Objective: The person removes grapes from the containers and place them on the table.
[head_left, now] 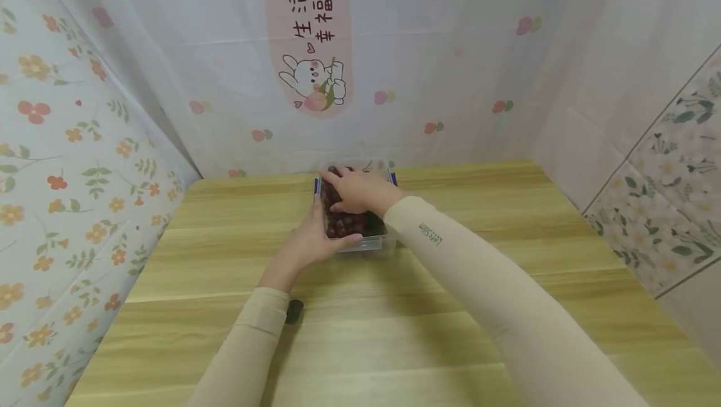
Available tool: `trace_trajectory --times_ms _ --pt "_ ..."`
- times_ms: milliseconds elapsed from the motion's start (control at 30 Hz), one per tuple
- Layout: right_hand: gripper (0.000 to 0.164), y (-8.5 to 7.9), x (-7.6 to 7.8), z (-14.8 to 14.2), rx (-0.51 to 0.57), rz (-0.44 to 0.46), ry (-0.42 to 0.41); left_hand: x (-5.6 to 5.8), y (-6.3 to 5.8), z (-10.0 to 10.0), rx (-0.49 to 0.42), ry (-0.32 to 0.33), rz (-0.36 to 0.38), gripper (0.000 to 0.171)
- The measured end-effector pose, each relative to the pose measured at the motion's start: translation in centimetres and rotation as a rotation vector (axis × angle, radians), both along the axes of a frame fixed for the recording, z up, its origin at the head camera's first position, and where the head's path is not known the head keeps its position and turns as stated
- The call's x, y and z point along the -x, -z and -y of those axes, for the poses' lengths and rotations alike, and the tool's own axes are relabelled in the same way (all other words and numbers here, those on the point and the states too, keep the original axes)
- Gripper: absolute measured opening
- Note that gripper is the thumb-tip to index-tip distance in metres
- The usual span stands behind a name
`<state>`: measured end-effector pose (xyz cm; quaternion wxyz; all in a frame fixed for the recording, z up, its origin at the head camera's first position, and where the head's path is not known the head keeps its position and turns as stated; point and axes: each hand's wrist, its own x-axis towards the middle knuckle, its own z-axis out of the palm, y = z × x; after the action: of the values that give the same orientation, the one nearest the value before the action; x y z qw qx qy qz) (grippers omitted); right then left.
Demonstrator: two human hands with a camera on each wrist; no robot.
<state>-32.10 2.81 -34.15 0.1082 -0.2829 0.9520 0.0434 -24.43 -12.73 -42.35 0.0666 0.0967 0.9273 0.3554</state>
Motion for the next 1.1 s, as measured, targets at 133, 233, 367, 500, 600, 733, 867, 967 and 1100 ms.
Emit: trace_trajectory --times_ms 133,233,367,500,600,733,867,967,1100 --pt "0.079 0.2 0.2 -0.1 -0.012 0.034 0.026 0.0 -0.2 0.1 0.034 0.014 -0.001 0.14" --pt "0.073 0.2 0.3 -0.6 0.005 0.034 0.029 0.0 -0.3 0.0 0.053 0.02 -0.001 0.14" --pt "0.078 0.3 0.7 -1.2 0.046 0.048 0.052 0.0 -0.2 -0.1 0.064 0.01 0.014 0.144" --pt "0.09 0.6 1.1 -1.8 0.046 0.057 0.08 0.0 -0.2 -0.1 0.051 0.001 0.026 0.144" --pt "0.091 0.7 1.2 -2.0 0.063 0.073 0.091 0.1 -0.2 0.1 0.052 0.001 0.032 0.144" --pt "0.087 0.7 0.9 -2.2 0.093 0.093 0.095 0.1 -0.2 0.1 0.063 0.0 0.04 0.148" --pt "0.089 0.6 0.7 -2.5 0.077 0.092 0.089 0.2 -0.2 -0.1 0.062 0.001 0.041 0.149" --pt "0.094 0.5 0.7 -2.8 0.052 0.089 0.089 0.2 -0.2 0.0 0.067 0.002 0.043 0.15" --pt "0.1 0.8 0.8 -3.3 0.038 0.111 0.125 0.2 -0.3 0.0 0.069 0.001 0.055 0.15"
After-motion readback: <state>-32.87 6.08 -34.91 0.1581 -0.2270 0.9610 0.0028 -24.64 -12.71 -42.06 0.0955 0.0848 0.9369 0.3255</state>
